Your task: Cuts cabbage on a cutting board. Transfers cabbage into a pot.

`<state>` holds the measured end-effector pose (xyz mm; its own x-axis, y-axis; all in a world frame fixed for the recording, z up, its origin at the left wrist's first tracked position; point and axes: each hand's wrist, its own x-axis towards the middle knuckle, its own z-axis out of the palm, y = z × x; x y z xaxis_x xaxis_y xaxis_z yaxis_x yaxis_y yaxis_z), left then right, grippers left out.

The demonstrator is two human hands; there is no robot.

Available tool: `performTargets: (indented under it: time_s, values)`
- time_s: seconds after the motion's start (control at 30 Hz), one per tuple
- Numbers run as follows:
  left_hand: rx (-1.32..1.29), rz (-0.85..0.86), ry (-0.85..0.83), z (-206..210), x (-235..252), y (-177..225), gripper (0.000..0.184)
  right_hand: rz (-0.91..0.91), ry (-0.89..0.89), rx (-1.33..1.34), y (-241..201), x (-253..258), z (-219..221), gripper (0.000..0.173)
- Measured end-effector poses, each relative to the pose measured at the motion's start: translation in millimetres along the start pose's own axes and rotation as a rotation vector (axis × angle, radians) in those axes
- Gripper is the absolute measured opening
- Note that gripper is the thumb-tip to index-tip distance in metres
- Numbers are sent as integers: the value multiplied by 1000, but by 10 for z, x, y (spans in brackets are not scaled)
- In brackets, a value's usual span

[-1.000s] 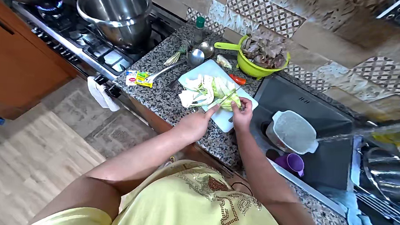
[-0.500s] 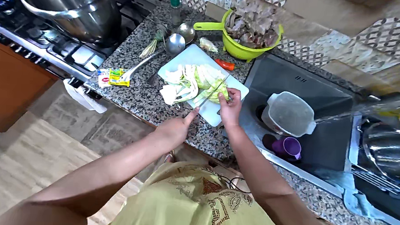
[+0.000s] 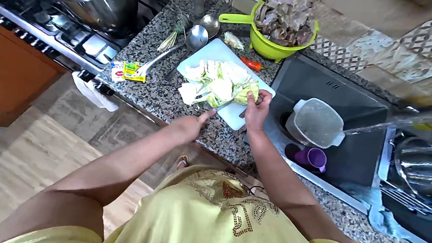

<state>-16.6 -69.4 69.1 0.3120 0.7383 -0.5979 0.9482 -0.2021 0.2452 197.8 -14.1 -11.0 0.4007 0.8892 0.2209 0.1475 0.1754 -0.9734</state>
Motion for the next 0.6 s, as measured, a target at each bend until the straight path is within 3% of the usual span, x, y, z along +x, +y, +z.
performTargets:
  time_s: [0.13, 0.27, 0.37, 0.6]
  values:
    - [65, 44, 124, -119, 8, -31, 67, -8, -76, -87, -41, -22, -36, 37]
    - [-154, 54, 209, -156, -143, 152, 65, 11, -120, -106, -48, -58, -80, 49]
    - [-248, 113, 279, -141, -195, 326, 64, 8, -121, -73, -29, -58, -108, 43]
    - [-105, 59, 166, -119, -80, 509, 66, -39, -111, -84, 22, -53, -124, 37]
